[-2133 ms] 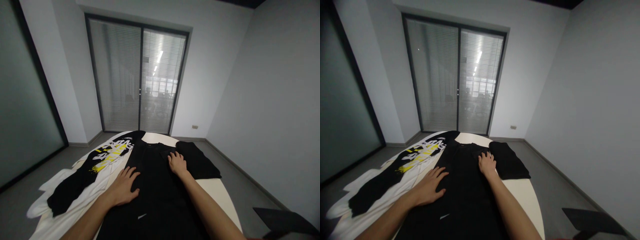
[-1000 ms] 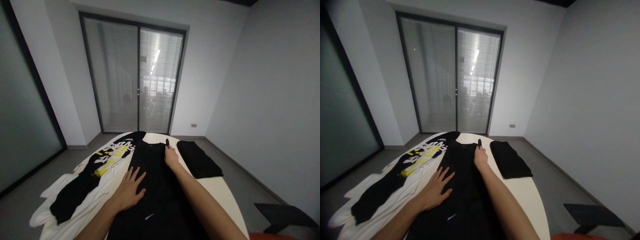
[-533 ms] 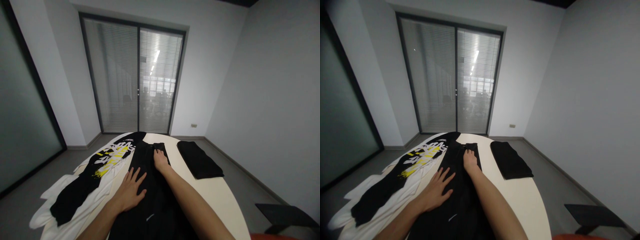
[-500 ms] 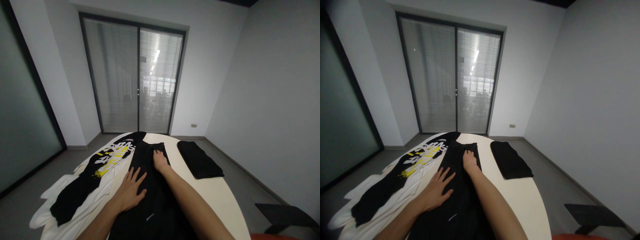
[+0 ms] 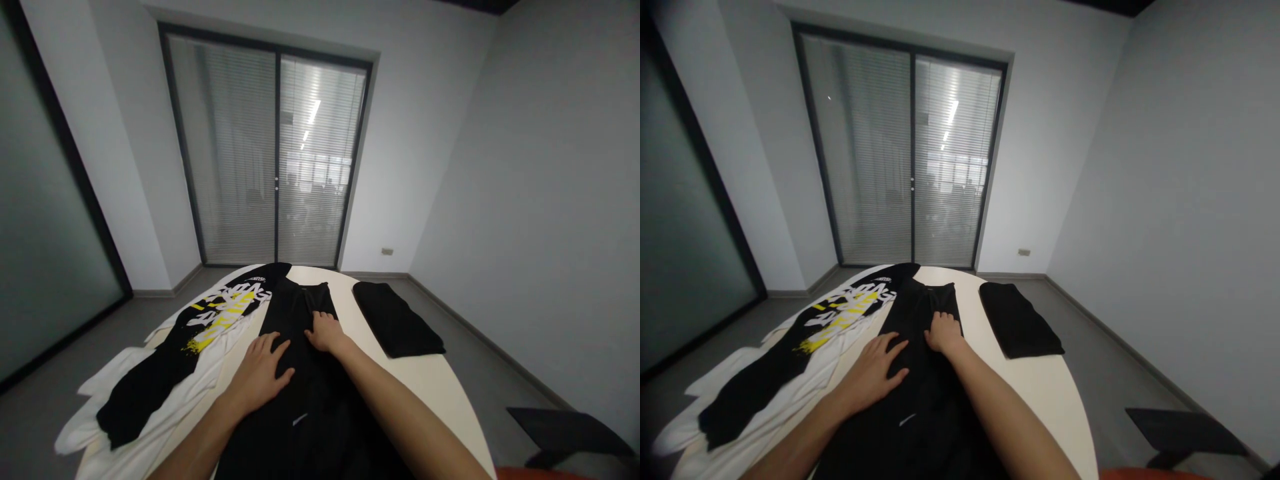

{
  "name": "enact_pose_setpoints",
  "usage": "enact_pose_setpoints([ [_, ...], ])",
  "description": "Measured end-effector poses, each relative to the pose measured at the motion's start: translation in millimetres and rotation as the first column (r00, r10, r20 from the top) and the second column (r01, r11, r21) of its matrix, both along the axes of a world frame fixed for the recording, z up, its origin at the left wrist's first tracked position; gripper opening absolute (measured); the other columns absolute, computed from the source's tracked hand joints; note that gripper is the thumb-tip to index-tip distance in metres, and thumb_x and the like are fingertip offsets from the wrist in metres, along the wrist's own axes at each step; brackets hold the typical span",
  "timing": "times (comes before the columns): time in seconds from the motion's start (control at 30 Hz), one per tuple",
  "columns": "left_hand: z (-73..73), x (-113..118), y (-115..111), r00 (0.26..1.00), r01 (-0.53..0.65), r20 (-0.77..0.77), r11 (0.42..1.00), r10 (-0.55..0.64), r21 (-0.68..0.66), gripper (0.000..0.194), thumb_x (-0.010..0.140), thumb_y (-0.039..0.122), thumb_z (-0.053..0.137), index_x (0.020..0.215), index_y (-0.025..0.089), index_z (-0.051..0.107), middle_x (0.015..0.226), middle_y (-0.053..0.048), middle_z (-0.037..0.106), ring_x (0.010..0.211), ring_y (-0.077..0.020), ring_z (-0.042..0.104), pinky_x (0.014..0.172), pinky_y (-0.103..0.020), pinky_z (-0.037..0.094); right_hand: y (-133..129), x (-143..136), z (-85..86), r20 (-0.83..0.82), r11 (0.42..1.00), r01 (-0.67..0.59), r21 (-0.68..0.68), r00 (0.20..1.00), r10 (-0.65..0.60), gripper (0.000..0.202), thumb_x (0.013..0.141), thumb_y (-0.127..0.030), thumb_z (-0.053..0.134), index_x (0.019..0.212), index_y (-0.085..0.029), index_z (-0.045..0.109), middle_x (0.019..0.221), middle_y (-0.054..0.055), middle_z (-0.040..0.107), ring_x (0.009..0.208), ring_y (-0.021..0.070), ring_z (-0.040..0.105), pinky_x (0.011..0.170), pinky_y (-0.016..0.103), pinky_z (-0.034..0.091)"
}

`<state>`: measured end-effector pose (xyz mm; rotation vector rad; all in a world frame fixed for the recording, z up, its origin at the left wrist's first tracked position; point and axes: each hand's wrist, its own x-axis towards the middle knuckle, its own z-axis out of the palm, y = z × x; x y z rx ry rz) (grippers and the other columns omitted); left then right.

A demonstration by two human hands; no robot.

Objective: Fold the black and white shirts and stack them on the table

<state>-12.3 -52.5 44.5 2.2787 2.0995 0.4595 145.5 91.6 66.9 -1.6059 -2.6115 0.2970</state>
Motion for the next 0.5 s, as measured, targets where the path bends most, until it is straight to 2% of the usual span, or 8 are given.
enact_pose_setpoints([
  [0.1,1.5,7,-3,1.000,-0.013,0.003,1.000,0.013,0.021,0.048,0.092,0.045,0.051,0.132,0.021,0.059,0.135,-0.013,0.056,0.126,-0.0299,0.052,0.108,-0.045,0.038,2,10,-5.9,0.015,0.995,-0.045,-0.088,0.999,0.046,0.074,0.092,-0.051,0.046,0.150,-0.008,0.031,0.153,0.020,0.038,0.144,0.0336,0.029,0.115,0.048,0.024],
  [0.2,0.4,14,-7,1.000,-0.011,0.001,1.000,0.011,0.010,0.053,0.094,0.048,0.046,0.135,0.017,0.056,0.141,-0.015,0.053,0.132,-0.0319,0.046,0.113,-0.048,0.032,10,16,-14.9,0.022,0.985,-0.050,-0.165,0.998,0.054,0.080,0.094,-0.059,0.033,0.154,-0.007,0.021,0.163,0.016,0.013,0.151,0.0321,0.008,0.119,0.052,0.010],
  [0.27,1.0,17,-8,1.000,-0.011,-0.001,1.000,0.011,0.001,0.057,0.092,0.051,0.048,0.136,0.016,0.054,0.148,-0.015,0.046,0.138,-0.0344,0.038,0.116,-0.051,0.027,17,18,-19.8,0.009,0.983,-0.051,-0.178,0.999,0.053,0.081,0.095,-0.060,0.029,0.156,-0.009,0.016,0.165,0.013,0.003,0.151,0.0296,0.000,0.120,0.052,0.003],
  [0.33,4.1,19,-9,1.000,-0.012,0.007,1.000,0.012,-0.002,0.054,0.090,0.050,0.051,0.132,0.016,0.057,0.148,-0.015,0.045,0.137,-0.0345,0.039,0.114,-0.050,0.030,23,20,-22.0,-0.020,0.984,-0.058,-0.169,0.998,0.056,0.080,0.095,-0.060,0.030,0.156,-0.010,0.016,0.165,0.012,0.003,0.151,0.0280,-0.001,0.120,0.051,0.003],
  [0.43,11.2,22,-11,1.000,-0.004,0.030,1.000,0.004,-0.005,0.047,0.091,0.048,0.049,0.125,0.017,0.061,0.134,-0.015,0.056,0.123,-0.0309,0.053,0.106,-0.045,0.039,30,23,-19.1,-0.062,0.987,-0.066,-0.149,0.996,0.057,0.079,0.095,-0.058,0.035,0.156,-0.010,0.019,0.164,0.013,0.009,0.151,0.0278,0.003,0.120,0.049,0.008],
  [0.5,14.0,23,-13,0.999,0.007,0.036,1.000,-0.006,-0.012,0.047,0.092,0.048,0.047,0.125,0.018,0.061,0.129,-0.013,0.059,0.120,-0.0302,0.054,0.107,-0.046,0.039,30,26,-13.2,-0.061,0.992,-0.065,-0.108,0.996,0.059,0.079,0.095,-0.055,0.041,0.155,-0.009,0.020,0.163,0.015,0.016,0.151,0.0274,0.010,0.120,0.045,0.013],
])
